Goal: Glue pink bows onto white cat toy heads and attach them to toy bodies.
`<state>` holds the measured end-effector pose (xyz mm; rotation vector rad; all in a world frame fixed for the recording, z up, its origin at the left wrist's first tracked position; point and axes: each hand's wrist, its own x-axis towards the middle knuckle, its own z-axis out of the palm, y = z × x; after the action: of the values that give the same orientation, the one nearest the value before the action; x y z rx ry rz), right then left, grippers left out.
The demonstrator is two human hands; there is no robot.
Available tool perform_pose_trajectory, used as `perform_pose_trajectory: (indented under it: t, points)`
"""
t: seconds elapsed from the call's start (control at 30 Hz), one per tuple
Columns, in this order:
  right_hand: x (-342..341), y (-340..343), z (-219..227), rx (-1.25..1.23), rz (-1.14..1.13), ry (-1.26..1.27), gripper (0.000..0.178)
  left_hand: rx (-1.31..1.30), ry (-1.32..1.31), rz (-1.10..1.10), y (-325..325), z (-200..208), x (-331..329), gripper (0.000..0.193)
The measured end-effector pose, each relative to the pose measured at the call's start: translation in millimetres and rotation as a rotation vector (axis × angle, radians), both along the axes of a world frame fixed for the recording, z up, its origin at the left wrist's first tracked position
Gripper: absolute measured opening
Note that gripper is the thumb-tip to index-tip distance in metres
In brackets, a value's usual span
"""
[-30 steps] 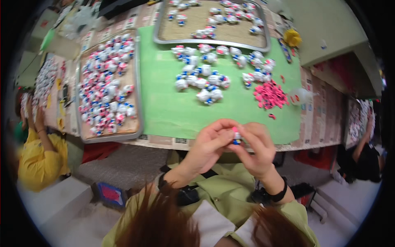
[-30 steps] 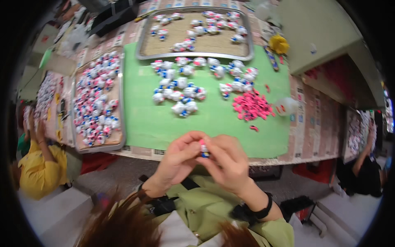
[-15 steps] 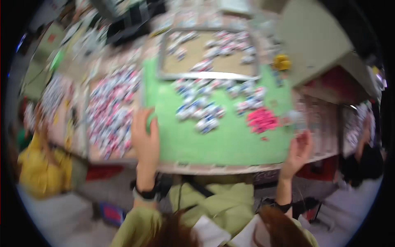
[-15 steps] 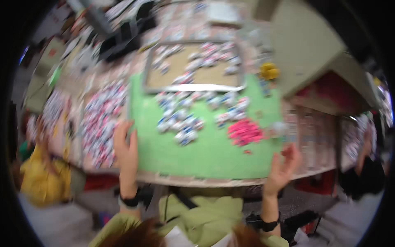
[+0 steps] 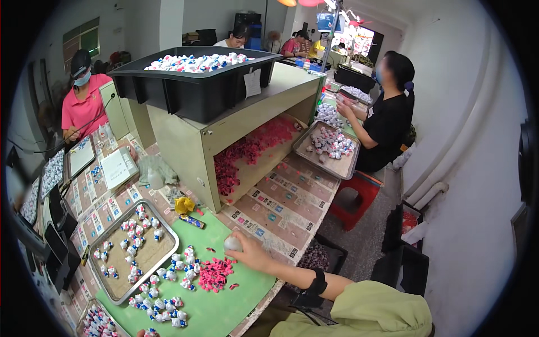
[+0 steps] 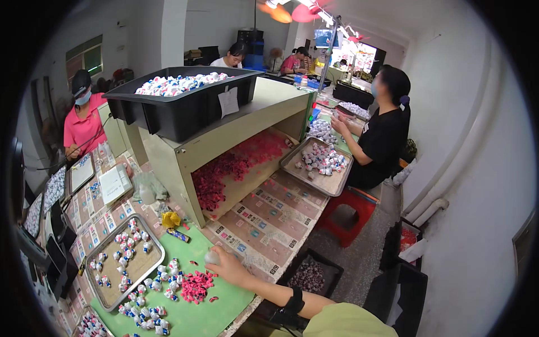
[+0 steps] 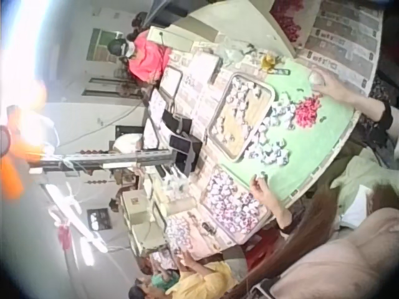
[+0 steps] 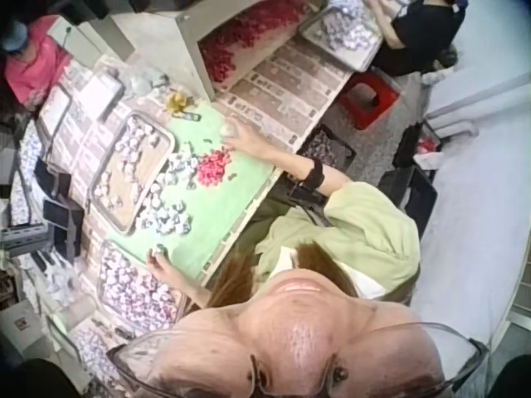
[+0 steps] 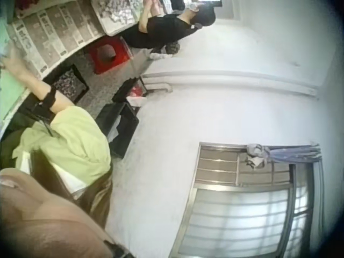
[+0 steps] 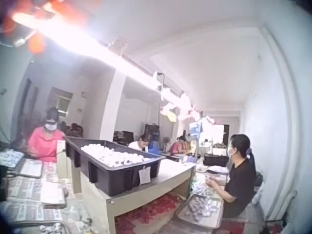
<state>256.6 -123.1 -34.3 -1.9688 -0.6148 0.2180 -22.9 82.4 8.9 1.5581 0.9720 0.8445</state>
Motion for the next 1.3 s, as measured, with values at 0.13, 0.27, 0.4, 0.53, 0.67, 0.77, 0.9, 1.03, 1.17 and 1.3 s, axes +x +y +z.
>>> perform_pose_trajectory:
  t: [0.13, 0.27, 0.4, 0.53, 0.67, 0.77, 0.9, 1.03, 1.17, 1.3]
  points:
    - [-11, -6, 21, 0.167, 0.083, 0.162, 0.042, -0.504, -0.369, -0.130, -16, 7, -4, 0.026]
    - [-53, -3, 62, 0.452, 0.232, 0.712, 0.041, -0.823, -0.523, -0.239, -42, 11, 9, 0.028]
    - [-82, 4, 65, 0.503, 0.350, 0.866, 0.051, -0.898, -0.400, -0.300, -54, 4, 28, 0.029]
    - [-94, 9, 59, 0.456, 0.400, 0.840, 0.047, -0.874, -0.412, -0.265, -65, 8, 35, 0.033]
    - [-104, 16, 42, 0.414, 0.397, 0.812, 0.043, -0.773, -0.369, -0.187, -63, -10, 30, 0.045]
    - [-112, 22, 56, 0.367, 0.343, 0.864, 0.041, -0.803, -0.411, -0.247, -59, -8, 27, 0.040]
    - [-127, 14, 69, 0.401, 0.190, 0.477, 0.034, -0.793, -0.408, -0.344, -61, -8, 29, 0.042]
    - [-129, 18, 60, 0.507, 0.308, 0.197, 0.041, -0.778, -0.418, -0.331, -63, -8, 26, 0.039]
    - [-130, 12, 59, 0.500, 0.366, 0.035, 0.046, -0.774, -0.423, -0.357, -67, -11, 25, 0.037]
    - [-126, 9, 55, 0.428, 0.390, -0.046, 0.047, -0.773, -0.416, -0.367, -69, -8, 28, 0.037]
